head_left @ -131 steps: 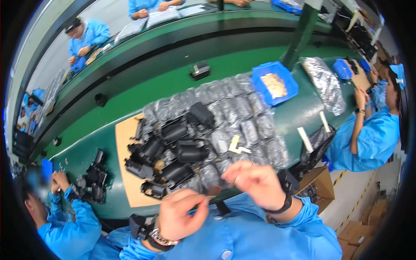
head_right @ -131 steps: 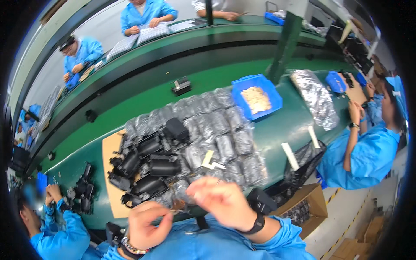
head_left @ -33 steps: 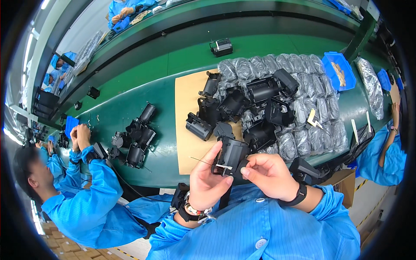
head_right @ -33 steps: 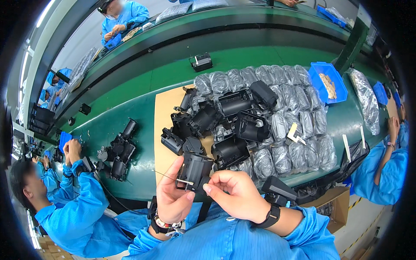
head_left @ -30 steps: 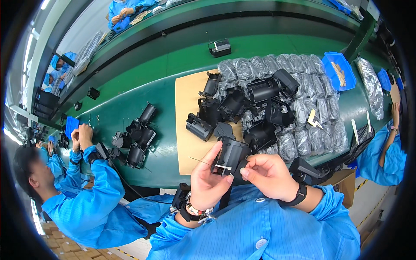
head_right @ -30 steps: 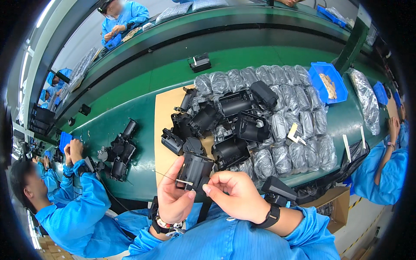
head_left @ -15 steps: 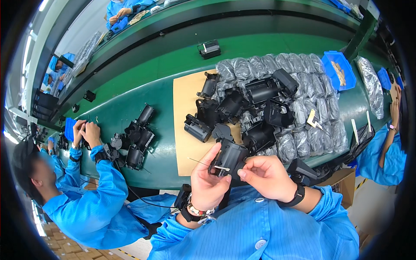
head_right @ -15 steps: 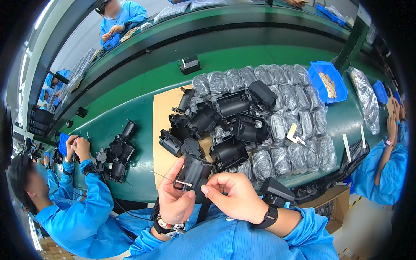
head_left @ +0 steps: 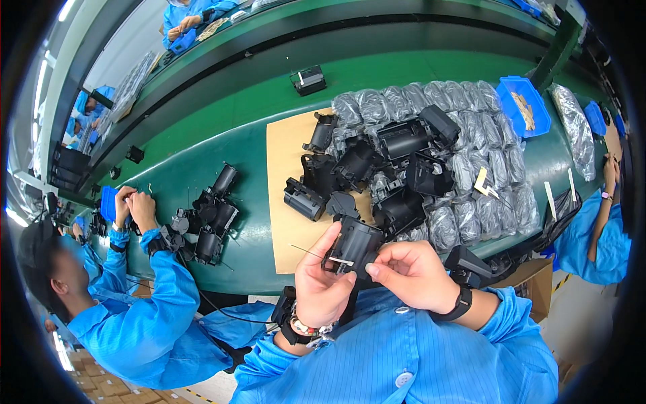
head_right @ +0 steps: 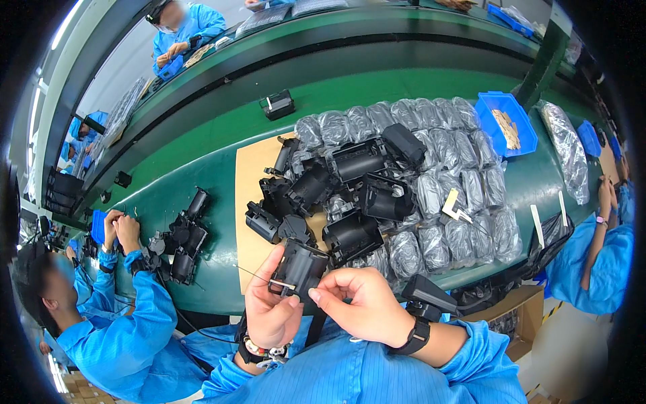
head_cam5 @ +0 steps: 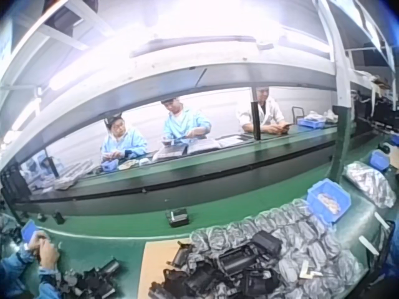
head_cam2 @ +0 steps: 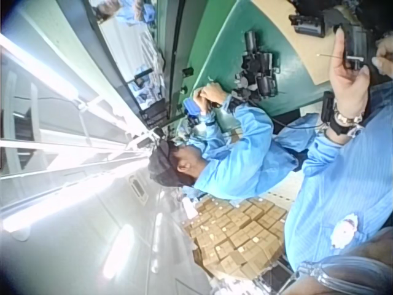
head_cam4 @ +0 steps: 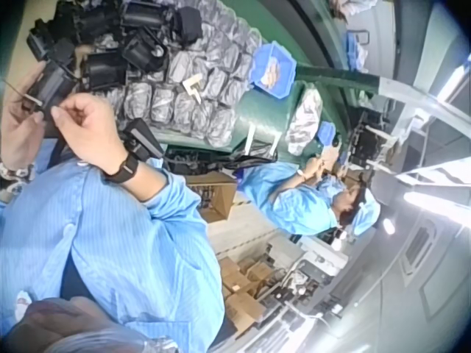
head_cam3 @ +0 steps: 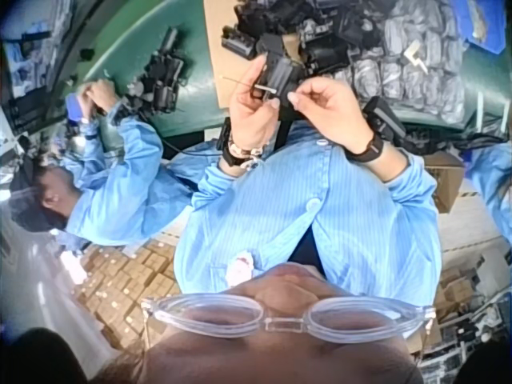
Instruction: Assembling small black plastic components and putting them into bags at a factory production line.
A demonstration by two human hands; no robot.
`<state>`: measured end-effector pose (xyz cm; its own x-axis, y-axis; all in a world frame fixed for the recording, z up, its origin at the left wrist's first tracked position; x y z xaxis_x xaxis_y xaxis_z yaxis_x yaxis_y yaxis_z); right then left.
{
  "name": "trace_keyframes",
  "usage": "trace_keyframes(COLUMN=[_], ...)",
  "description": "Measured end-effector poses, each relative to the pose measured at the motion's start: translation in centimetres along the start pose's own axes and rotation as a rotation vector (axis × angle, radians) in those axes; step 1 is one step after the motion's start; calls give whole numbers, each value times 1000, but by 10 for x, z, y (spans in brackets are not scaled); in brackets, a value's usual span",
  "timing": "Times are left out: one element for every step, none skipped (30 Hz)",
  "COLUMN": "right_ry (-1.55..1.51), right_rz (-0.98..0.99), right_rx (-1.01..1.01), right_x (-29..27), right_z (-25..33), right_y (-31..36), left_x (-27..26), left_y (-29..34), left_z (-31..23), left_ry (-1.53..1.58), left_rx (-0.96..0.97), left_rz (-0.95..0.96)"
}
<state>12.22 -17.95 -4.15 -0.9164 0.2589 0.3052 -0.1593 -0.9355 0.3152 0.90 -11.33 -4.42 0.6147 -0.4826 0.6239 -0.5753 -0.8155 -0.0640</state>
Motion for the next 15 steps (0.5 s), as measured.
trace_keyframes(right_ry=[0, 30, 61, 60, 47, 34, 33, 22, 11, 11, 12, 14, 13, 16, 18], right_rz=[-1, 19, 39, 37, 13, -11, -13, -9, -5, -6, 1, 9, 8, 2, -3], right_rx=[-1, 27, 55, 55, 36, 17, 16, 31, 46, 46, 44, 42, 42, 38, 34], right_x=[-1, -1, -1, 0, 0, -1, 0, 0, 0, 0, -1, -1, -1, -1, -2], right_z=[0, 0, -2, -3, -2, -2, -1, -1, -2, -2, -3, -3, -4, -4, -5], right_y=[0, 1, 1, 1, 0, 0, 0, 0, 1, 1, 1, 1, 1, 1, 1], left_x=[0, 0, -1, 0, 0, 0, 1, 1, 1, 1, 2, 3, 3, 2, 3], left_y=[0, 1, 1, 1, 1, 1, 1, 2, 2, 2, 2, 2, 2, 2, 2], left_z=[0, 0, 0, 0, 0, -1, -1, -1, -2, -2, -2, -3, -3, -2, -2], left_ry=[0, 3, 5, 5, -5, -14, -15, -17, -19, -19, -18, -18, -18, -18, -18], left_rx=[0, 0, 1, 0, 2, 3, 2, 9, 15, 14, 17, 20, 20, 20, 21], left_rz=[1, -2, -4, -3, -1, 1, 3, 7, 11, 12, 22, 32, 33, 34, 36])
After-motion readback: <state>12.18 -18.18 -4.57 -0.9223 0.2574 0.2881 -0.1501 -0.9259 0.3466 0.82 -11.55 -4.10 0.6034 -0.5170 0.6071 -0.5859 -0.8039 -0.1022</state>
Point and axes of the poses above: each hand's wrist, its own y-axis away from the middle knuckle, its own x-axis out of the palm, z = x × y, the point moved 6 cm from there along -y, towards the middle knuckle, and after that the axes turned 8 degrees about x, right-handed, at the moved point
